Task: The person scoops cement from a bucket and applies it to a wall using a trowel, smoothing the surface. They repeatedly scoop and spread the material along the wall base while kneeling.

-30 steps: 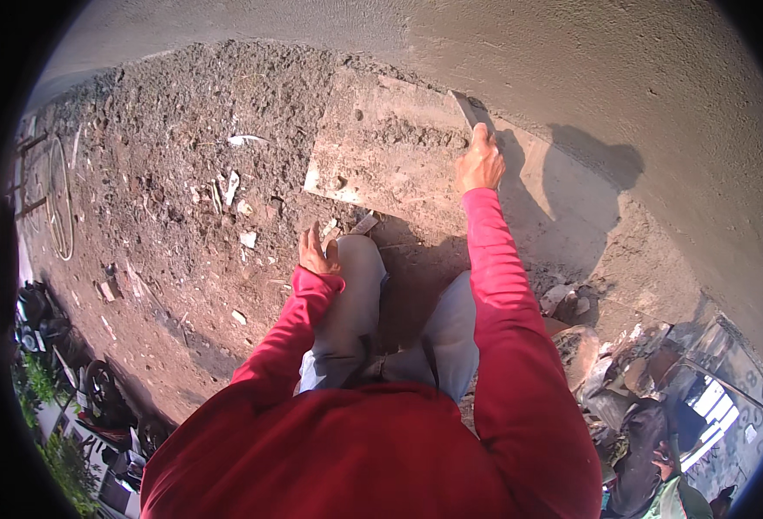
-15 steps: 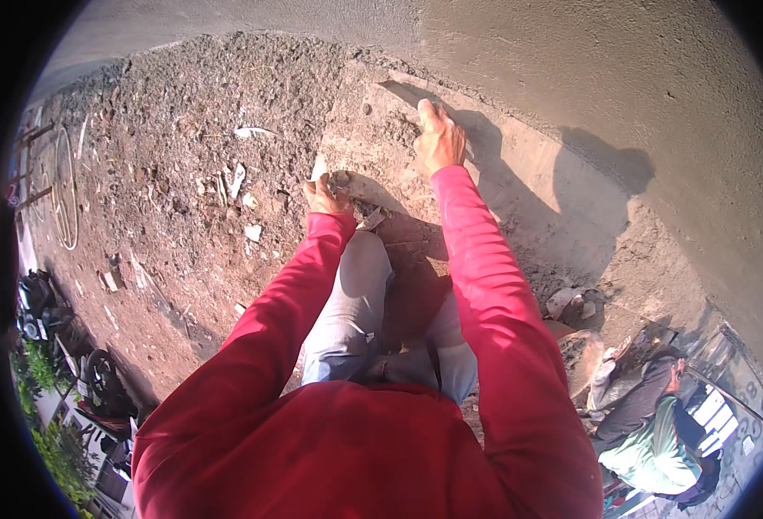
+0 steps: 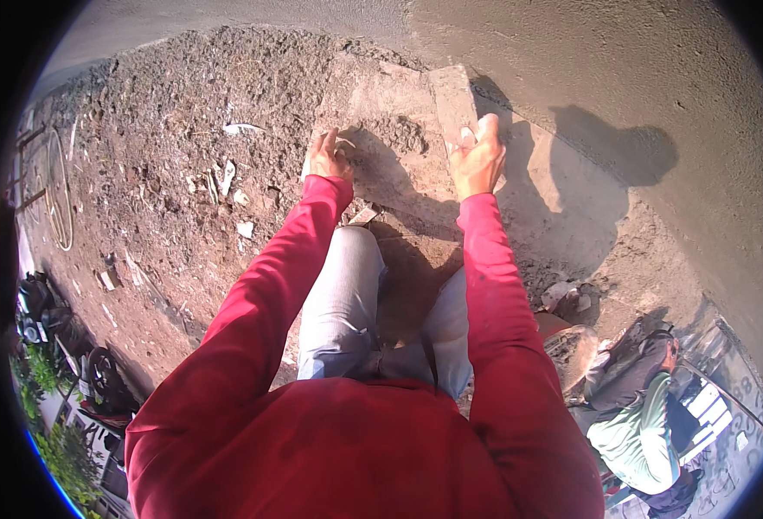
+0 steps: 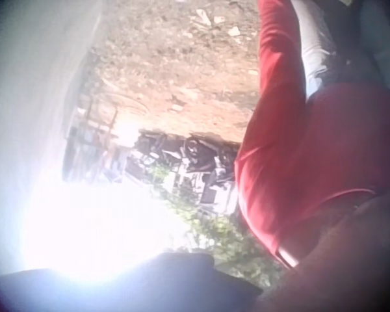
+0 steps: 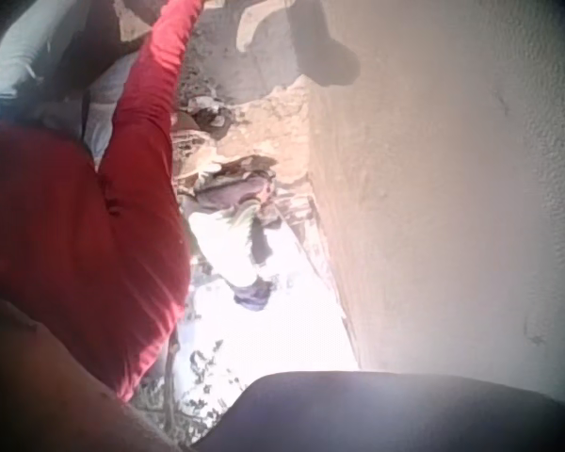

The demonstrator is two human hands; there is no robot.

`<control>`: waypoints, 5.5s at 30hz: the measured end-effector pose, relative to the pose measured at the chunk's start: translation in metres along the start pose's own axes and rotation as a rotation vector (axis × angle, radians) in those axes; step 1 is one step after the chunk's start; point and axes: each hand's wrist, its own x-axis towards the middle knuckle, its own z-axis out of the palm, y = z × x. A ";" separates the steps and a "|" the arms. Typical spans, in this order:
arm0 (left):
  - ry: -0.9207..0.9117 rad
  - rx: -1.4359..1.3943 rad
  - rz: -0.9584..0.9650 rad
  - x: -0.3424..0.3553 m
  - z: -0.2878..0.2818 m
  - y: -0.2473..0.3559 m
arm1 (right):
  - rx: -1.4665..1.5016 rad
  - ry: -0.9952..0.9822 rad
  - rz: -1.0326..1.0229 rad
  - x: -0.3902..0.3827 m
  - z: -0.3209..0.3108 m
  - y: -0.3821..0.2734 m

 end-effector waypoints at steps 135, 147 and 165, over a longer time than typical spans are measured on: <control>-0.620 0.230 0.004 -0.222 -0.068 0.044 | 0.495 1.214 0.610 -0.069 -0.394 0.472; -0.595 0.150 0.169 -0.229 -0.064 -0.002 | 0.478 0.891 0.604 -0.321 -0.519 0.303; -0.467 0.245 0.289 -0.240 -0.076 -0.027 | -1.145 0.273 0.648 -0.409 -0.521 0.234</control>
